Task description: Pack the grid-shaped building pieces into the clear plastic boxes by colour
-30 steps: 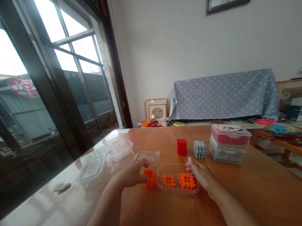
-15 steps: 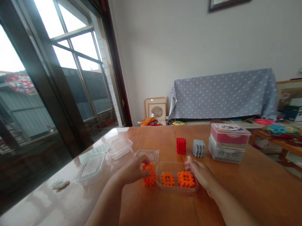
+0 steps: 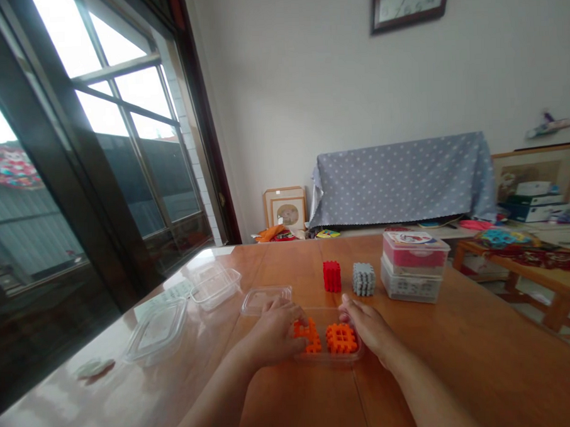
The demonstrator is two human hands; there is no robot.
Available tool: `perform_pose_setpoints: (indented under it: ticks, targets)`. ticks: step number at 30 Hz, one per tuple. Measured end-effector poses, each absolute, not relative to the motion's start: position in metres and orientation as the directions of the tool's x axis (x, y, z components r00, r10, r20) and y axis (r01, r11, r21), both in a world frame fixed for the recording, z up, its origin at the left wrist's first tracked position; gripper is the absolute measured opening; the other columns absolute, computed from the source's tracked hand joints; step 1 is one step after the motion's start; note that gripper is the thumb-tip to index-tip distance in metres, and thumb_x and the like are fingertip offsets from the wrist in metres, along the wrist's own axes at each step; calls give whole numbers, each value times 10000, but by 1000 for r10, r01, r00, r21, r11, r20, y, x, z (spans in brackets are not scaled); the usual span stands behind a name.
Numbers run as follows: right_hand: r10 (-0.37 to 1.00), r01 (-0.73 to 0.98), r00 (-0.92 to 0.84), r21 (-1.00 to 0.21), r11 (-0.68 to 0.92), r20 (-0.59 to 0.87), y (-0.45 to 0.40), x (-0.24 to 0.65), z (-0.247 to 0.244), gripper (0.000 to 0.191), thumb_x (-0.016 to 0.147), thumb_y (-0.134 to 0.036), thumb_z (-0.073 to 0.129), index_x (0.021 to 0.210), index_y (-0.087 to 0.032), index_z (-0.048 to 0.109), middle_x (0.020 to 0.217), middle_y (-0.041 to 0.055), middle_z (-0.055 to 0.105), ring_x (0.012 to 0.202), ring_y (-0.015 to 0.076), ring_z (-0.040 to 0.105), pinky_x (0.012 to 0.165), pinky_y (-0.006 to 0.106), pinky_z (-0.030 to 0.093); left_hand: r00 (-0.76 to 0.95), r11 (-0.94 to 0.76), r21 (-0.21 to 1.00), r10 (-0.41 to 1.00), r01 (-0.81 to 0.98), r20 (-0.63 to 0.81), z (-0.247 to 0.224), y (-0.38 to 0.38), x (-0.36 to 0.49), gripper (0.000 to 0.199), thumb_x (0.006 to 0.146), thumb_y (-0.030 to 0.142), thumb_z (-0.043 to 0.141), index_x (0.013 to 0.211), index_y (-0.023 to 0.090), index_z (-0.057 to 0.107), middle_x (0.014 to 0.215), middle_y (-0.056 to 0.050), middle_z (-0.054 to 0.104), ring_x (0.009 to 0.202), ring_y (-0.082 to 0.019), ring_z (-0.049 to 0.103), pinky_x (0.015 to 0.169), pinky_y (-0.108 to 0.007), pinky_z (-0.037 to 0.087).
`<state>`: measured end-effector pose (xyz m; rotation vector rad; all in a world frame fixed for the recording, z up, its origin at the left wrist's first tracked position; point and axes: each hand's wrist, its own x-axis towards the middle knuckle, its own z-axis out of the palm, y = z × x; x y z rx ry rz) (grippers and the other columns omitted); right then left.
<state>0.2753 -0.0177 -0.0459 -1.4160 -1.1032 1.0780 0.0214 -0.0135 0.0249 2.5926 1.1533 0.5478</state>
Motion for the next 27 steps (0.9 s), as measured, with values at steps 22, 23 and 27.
perform_pose_setpoints:
  ticks: [22, 23, 27]
  targets:
    - [982, 116, 172, -988, -99, -78, -16, 276, -43, 655, 837, -759, 517, 984, -153, 716, 920, 114, 758, 904, 256, 703, 828, 357, 510, 628, -631, 358, 765, 689, 141, 24, -13, 16, 305, 816, 169, 491, 991, 283, 714, 1002, -22, 721, 1121, -274, 556, 1091, -554, 298]
    - [982, 116, 177, -989, -94, -72, -17, 276, -42, 649, 839, -755, 518, 983, -154, 717, 918, 112, 758, 904, 256, 703, 828, 357, 511, 631, -635, 351, 763, 688, 144, 24, -14, 17, 315, 824, 173, 490, 1010, 293, 714, 1023, -19, 722, 1176, -285, 534, 1123, -583, 250]
    - [983, 121, 178, -991, -58, -36, -18, 276, -43, 619, 860, -726, 513, 993, -158, 720, 909, 102, 759, 894, 250, 703, 823, 357, 509, 653, -659, 336, 743, 673, 147, 22, -19, 21, 329, 873, 207, 475, 1049, 346, 715, 1228, 20, 684, 1356, -327, 409, 1162, -679, 58]
